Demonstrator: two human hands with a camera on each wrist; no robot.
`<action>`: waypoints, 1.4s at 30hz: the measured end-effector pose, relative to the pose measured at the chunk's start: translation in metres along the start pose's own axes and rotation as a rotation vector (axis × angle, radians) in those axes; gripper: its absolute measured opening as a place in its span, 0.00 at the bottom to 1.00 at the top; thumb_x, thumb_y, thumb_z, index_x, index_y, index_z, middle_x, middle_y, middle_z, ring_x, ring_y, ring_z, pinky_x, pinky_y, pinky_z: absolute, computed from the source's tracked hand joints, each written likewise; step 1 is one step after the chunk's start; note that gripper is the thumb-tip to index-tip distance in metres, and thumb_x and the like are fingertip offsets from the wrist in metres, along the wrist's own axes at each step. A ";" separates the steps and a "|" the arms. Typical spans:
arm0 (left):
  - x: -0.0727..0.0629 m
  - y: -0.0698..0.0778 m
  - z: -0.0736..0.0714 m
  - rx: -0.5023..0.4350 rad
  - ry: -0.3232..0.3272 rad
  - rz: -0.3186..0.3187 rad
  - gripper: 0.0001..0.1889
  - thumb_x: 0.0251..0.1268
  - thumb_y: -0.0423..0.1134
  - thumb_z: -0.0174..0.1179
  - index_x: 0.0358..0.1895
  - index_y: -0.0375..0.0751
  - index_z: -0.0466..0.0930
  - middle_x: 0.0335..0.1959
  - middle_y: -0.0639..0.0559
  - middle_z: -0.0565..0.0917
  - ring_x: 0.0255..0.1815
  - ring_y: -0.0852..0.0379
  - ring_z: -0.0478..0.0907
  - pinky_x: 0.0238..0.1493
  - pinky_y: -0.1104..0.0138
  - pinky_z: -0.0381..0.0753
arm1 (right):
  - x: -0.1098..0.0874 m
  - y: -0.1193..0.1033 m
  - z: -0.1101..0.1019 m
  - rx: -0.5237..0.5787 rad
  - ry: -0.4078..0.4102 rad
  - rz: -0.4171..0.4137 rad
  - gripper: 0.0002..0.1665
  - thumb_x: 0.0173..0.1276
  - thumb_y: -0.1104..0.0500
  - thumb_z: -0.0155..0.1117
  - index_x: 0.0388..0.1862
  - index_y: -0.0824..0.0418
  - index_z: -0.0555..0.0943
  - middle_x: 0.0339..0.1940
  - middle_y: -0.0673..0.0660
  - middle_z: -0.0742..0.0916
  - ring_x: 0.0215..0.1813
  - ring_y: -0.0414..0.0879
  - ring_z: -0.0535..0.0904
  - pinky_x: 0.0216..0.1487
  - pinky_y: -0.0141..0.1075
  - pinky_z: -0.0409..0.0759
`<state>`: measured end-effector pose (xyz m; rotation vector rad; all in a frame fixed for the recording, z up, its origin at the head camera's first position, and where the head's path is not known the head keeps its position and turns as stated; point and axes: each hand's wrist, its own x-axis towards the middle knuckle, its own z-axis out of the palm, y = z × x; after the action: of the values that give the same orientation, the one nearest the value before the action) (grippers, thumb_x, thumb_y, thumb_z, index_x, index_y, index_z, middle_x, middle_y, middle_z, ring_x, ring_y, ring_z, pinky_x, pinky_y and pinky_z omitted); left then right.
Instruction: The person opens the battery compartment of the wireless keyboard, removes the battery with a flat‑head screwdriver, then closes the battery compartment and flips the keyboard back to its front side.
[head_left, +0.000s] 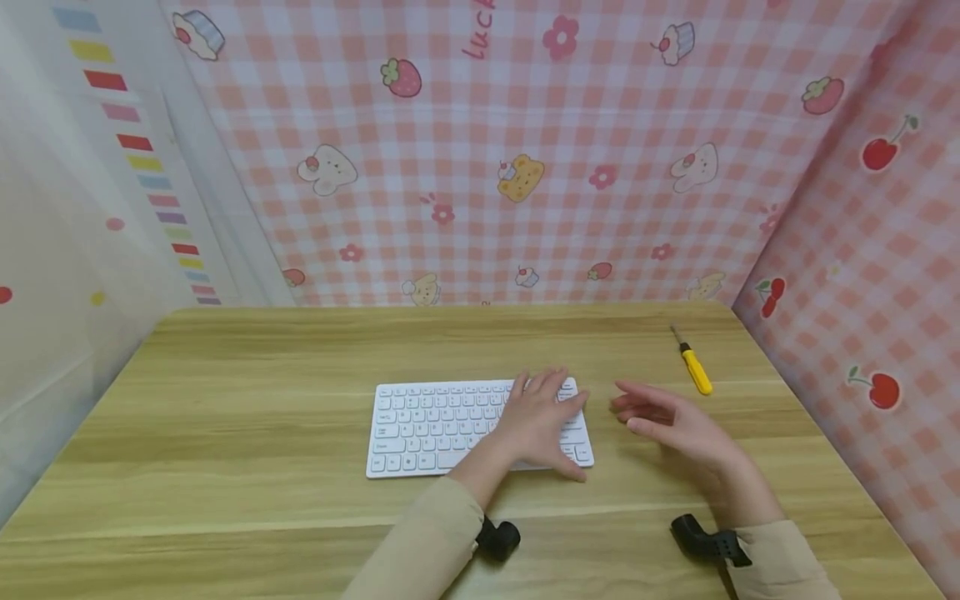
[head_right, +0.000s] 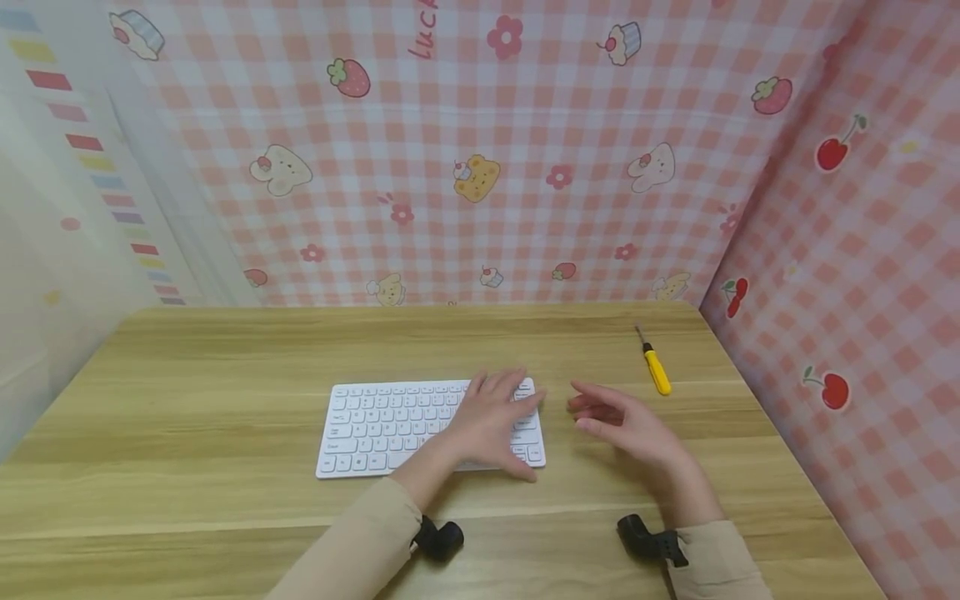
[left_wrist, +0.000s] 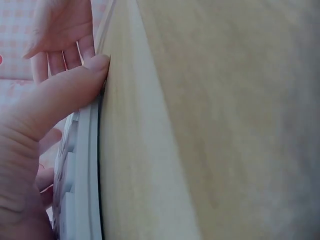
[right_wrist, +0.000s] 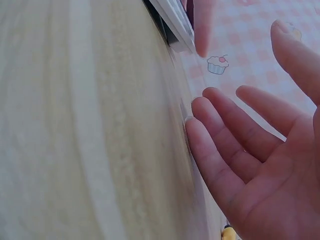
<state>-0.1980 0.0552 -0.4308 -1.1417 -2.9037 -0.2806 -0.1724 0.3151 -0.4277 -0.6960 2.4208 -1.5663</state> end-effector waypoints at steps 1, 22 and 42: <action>0.000 0.000 0.000 0.001 0.009 0.001 0.57 0.34 0.75 0.72 0.75 0.58 0.65 0.78 0.45 0.57 0.77 0.47 0.51 0.74 0.47 0.47 | 0.000 0.000 0.000 -0.004 0.003 0.001 0.32 0.74 0.67 0.58 0.73 0.75 0.61 0.59 0.73 0.79 0.56 0.49 0.81 0.53 0.30 0.78; -0.005 -0.011 -0.092 -0.278 0.164 0.042 0.51 0.37 0.68 0.74 0.71 0.58 0.71 0.76 0.42 0.58 0.73 0.46 0.55 0.70 0.50 0.57 | 0.003 -0.016 -0.005 0.420 0.093 -0.195 0.28 0.80 0.67 0.43 0.77 0.61 0.61 0.61 0.58 0.80 0.59 0.47 0.79 0.58 0.37 0.78; -0.038 -0.023 -0.197 -0.578 0.263 0.017 0.50 0.38 0.56 0.80 0.72 0.59 0.69 0.77 0.43 0.56 0.72 0.44 0.61 0.58 0.50 0.75 | 0.023 -0.026 0.020 0.468 -0.082 -0.192 0.28 0.82 0.64 0.42 0.78 0.61 0.59 0.63 0.61 0.78 0.62 0.50 0.77 0.61 0.43 0.76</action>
<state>-0.1969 -0.0204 -0.2438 -1.0656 -2.6397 -1.2265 -0.1776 0.2794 -0.4111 -0.8886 1.8647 -2.0310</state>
